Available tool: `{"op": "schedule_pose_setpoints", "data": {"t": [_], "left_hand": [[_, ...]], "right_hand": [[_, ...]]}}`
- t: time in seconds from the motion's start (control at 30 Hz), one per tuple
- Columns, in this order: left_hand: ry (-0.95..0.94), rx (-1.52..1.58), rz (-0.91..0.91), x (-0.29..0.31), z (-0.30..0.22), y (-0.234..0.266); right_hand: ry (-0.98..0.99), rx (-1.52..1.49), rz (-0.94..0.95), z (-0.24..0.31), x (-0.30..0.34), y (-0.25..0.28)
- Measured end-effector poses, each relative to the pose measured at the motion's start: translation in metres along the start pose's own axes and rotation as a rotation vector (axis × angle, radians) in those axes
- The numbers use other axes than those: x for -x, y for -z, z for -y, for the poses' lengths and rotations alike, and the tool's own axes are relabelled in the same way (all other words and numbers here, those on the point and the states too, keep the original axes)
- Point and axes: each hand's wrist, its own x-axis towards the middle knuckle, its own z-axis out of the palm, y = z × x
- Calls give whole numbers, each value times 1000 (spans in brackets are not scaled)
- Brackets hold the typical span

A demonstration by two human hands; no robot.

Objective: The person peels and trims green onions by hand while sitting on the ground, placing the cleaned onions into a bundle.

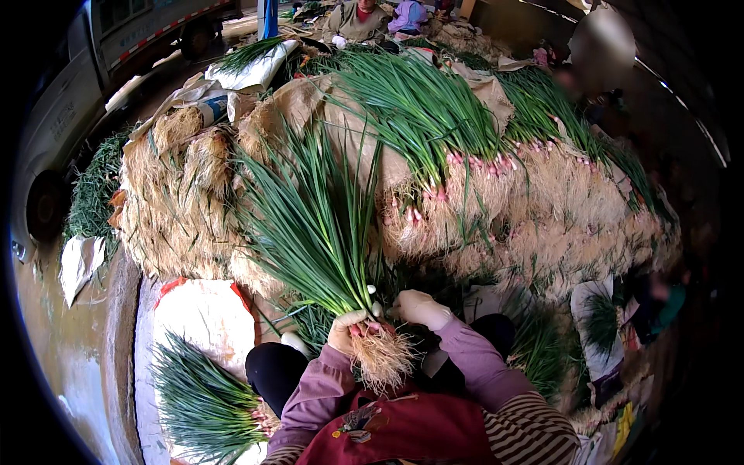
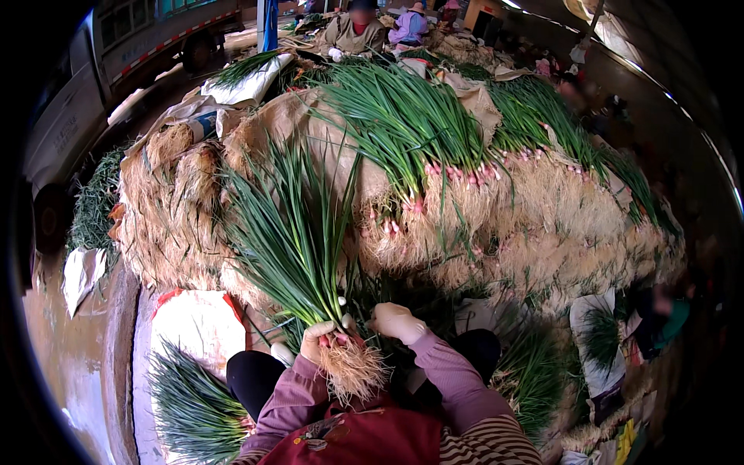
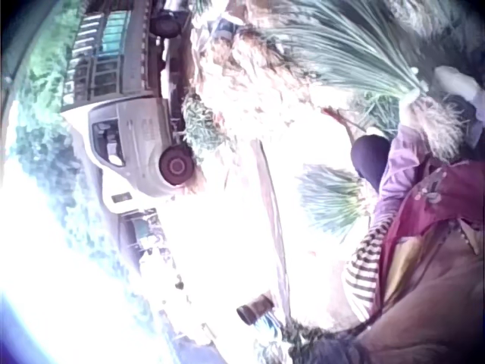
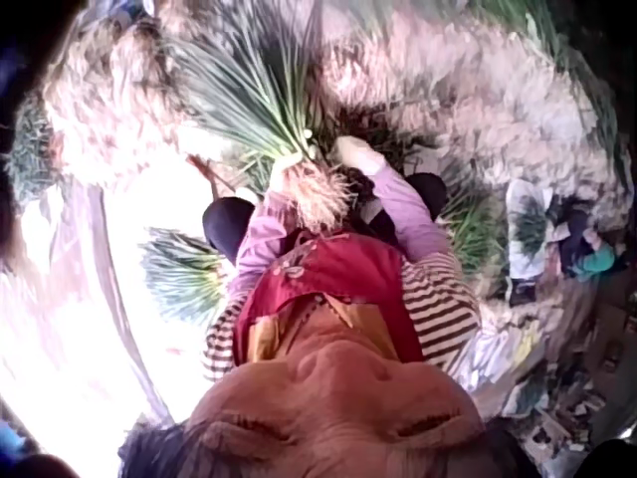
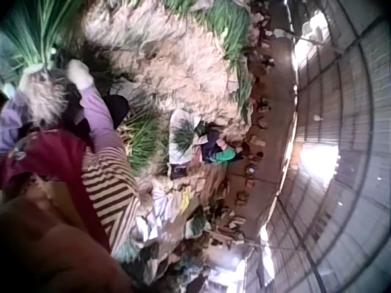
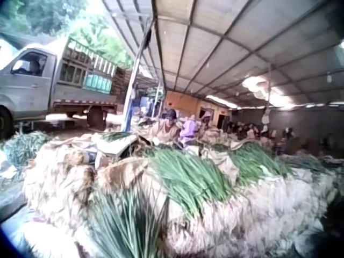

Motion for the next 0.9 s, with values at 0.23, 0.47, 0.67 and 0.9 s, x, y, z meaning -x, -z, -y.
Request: {"op": "schedule_pose_setpoints", "data": {"t": [0.23,0.47,0.67,0.9], "left_hand": [[-59,-47,77,-8,2,-4],[-61,47,156,-1,-5,-13],[102,17,27,-8,2,1],[220,-27,-141,-8,-1,10]], "right_hand": [[-256,92,-1073,-6,-1,162],[10,-161,-708,40,53,67],[112,-729,-437,22,56,28],[304,-905,-439,38,25,22]]}}
